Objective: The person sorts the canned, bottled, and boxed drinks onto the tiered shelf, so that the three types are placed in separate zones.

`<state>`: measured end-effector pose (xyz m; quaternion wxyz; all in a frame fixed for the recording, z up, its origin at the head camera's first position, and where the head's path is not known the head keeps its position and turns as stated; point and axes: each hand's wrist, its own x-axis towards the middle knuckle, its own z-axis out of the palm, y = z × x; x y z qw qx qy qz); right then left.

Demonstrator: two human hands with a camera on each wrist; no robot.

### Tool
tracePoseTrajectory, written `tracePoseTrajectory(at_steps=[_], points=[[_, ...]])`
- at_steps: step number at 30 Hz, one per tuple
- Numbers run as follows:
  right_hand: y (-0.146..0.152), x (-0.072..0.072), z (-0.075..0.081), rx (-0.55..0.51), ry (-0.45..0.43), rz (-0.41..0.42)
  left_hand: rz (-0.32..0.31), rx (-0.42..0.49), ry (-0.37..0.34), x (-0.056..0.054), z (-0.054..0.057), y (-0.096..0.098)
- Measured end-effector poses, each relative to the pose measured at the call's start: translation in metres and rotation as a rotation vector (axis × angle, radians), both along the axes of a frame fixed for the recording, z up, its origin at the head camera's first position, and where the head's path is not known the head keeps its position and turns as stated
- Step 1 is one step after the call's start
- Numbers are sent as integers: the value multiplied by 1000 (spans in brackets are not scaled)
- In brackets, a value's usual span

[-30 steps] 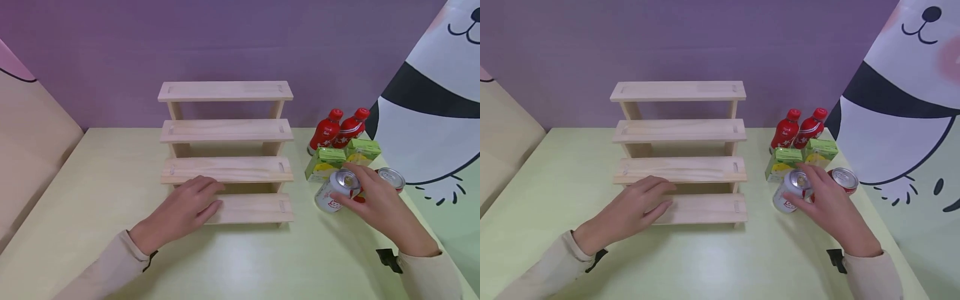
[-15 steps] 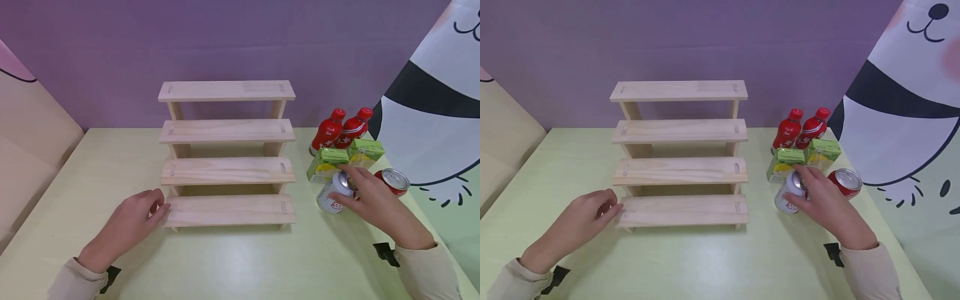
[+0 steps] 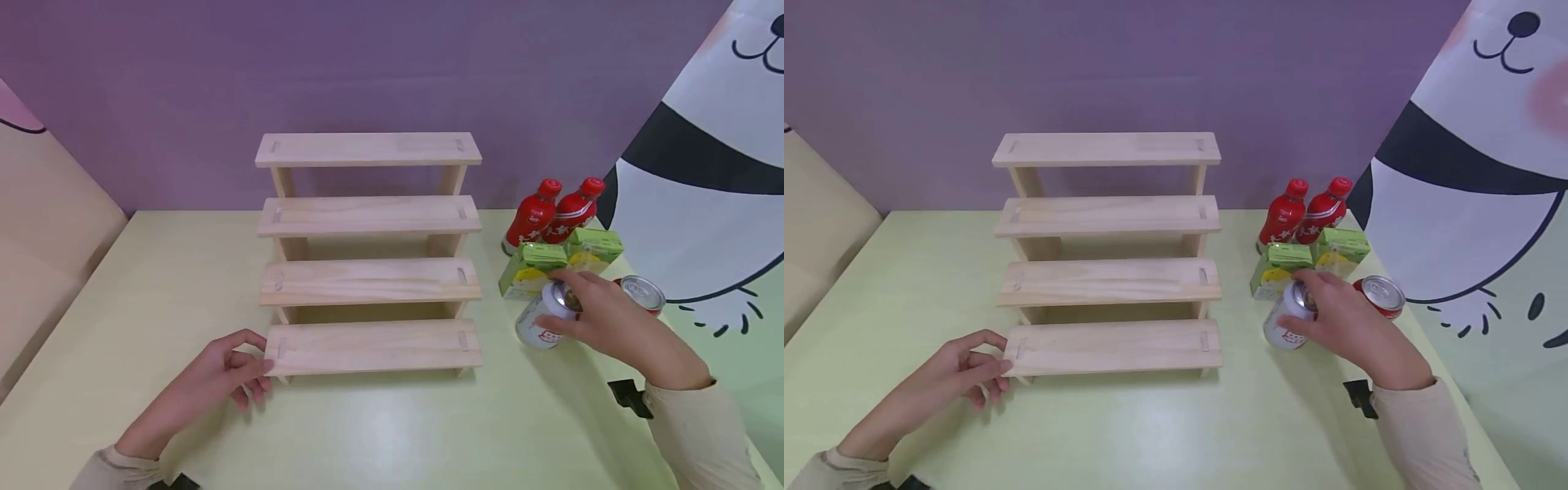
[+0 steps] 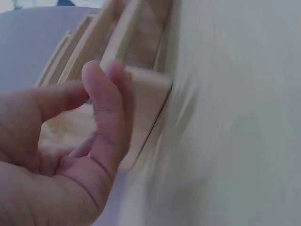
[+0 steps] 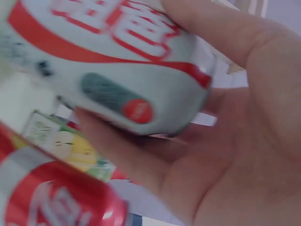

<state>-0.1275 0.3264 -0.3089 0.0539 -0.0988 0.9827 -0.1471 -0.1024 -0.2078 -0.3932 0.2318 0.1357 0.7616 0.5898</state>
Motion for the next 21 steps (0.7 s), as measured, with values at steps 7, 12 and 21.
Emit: tracePoseTrajectory(at_steps=[7,12,21], points=[[-7,-13,7,32,-108,-13,34,211,-182,-2,-14,-2],[-10,-14,4,16,-115,-5,72,251,-222,3,-18,-2],[-6,-16,5,55,-79,34,77,264,-204,1,-18,3]])
